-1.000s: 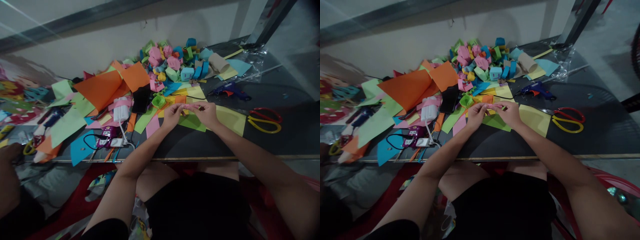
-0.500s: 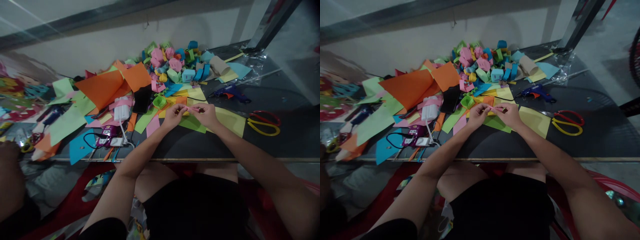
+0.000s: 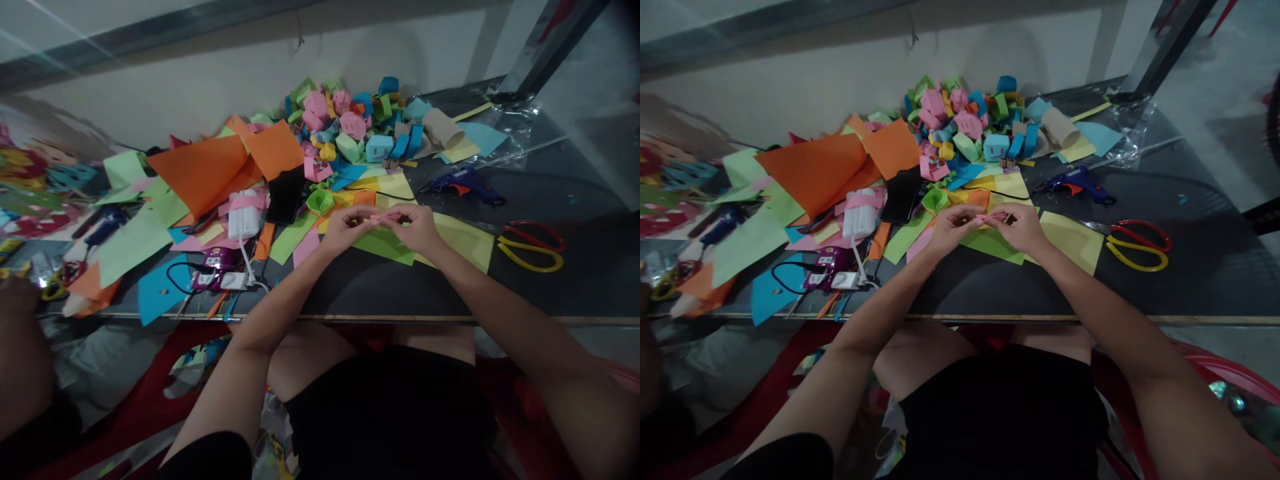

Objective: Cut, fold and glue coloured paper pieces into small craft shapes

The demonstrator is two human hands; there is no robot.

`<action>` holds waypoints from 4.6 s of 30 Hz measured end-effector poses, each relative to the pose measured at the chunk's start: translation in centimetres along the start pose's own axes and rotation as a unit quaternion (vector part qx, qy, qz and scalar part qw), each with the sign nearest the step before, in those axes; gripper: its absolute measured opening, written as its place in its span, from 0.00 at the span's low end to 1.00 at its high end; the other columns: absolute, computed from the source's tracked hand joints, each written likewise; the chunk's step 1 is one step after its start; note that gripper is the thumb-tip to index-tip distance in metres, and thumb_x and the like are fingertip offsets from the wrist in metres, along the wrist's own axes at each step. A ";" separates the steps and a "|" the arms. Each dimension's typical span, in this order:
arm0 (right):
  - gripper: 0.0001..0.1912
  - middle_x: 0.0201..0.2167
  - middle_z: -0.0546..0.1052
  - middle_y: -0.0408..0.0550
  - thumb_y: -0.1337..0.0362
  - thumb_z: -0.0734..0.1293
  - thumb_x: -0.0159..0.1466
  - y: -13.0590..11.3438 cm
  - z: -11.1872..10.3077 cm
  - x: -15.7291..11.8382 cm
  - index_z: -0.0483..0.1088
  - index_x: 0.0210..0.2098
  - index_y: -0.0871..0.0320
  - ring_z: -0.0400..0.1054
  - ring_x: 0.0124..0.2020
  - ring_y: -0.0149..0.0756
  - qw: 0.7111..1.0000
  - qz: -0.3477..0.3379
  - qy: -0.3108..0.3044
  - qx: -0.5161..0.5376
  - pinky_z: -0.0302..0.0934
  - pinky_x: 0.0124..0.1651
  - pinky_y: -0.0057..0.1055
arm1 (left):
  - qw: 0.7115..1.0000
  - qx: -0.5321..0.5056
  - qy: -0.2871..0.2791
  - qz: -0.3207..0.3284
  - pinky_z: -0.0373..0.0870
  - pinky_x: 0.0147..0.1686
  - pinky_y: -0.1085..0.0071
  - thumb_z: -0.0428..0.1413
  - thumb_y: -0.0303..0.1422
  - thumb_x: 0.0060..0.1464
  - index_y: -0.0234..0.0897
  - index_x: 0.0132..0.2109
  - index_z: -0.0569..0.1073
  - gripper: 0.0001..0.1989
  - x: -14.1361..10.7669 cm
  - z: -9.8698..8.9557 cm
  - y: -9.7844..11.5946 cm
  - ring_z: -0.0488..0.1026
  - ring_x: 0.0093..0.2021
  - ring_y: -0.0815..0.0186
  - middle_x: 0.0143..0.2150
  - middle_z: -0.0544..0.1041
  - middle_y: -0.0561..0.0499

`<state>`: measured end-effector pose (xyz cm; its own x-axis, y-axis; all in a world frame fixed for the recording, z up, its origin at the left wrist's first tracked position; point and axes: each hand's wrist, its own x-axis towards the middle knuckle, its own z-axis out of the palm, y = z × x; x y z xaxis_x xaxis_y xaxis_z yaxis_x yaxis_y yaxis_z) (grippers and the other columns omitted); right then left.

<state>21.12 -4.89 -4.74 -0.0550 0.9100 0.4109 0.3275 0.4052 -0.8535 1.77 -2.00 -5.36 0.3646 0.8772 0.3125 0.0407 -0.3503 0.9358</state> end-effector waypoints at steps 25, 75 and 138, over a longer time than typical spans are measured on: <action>0.22 0.20 0.78 0.47 0.42 0.80 0.48 0.2 -0.6 0.4 0.83 0.27 0.56 0.67 0.20 0.30 0.981 0.096 -0.096 0.137 0.63 0.23 0.30 | 0.999 0.016 -0.033 0.027 0.73 0.33 0.72 0.67 0.48 0.51 0.36 0.36 0.85 0.18 0.0 -0.4 0.2 0.79 0.32 0.67 0.34 0.85 0.46; 0.08 0.38 0.84 0.47 0.52 0.74 0.63 1.1 -0.7 0.1 0.85 0.38 0.45 0.77 0.39 0.40 0.994 -0.058 -0.023 -0.095 0.72 0.42 0.38 | 0.987 -0.066 -0.033 -0.141 0.70 0.28 0.73 0.69 0.48 0.47 0.33 0.37 0.85 0.21 0.4 0.1 -1.0 0.70 0.24 0.72 0.27 0.80 0.48; 0.25 0.22 0.71 0.40 0.39 0.71 0.60 0.0 1.0 -0.4 0.69 0.35 0.55 0.63 0.17 0.28 0.994 0.080 -0.010 0.075 0.55 0.20 0.28 | 0.997 0.010 0.071 -0.029 0.77 0.32 0.71 0.67 0.49 0.50 0.36 0.36 0.85 0.19 -0.1 1.2 -1.2 0.80 0.30 0.65 0.33 0.85 0.45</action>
<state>20.17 -5.11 -5.25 -0.0320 0.9650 0.2601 0.1884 0.2614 -0.9467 2.79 -2.09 -6.70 0.2252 0.9337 0.2785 0.0775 -0.3021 0.9501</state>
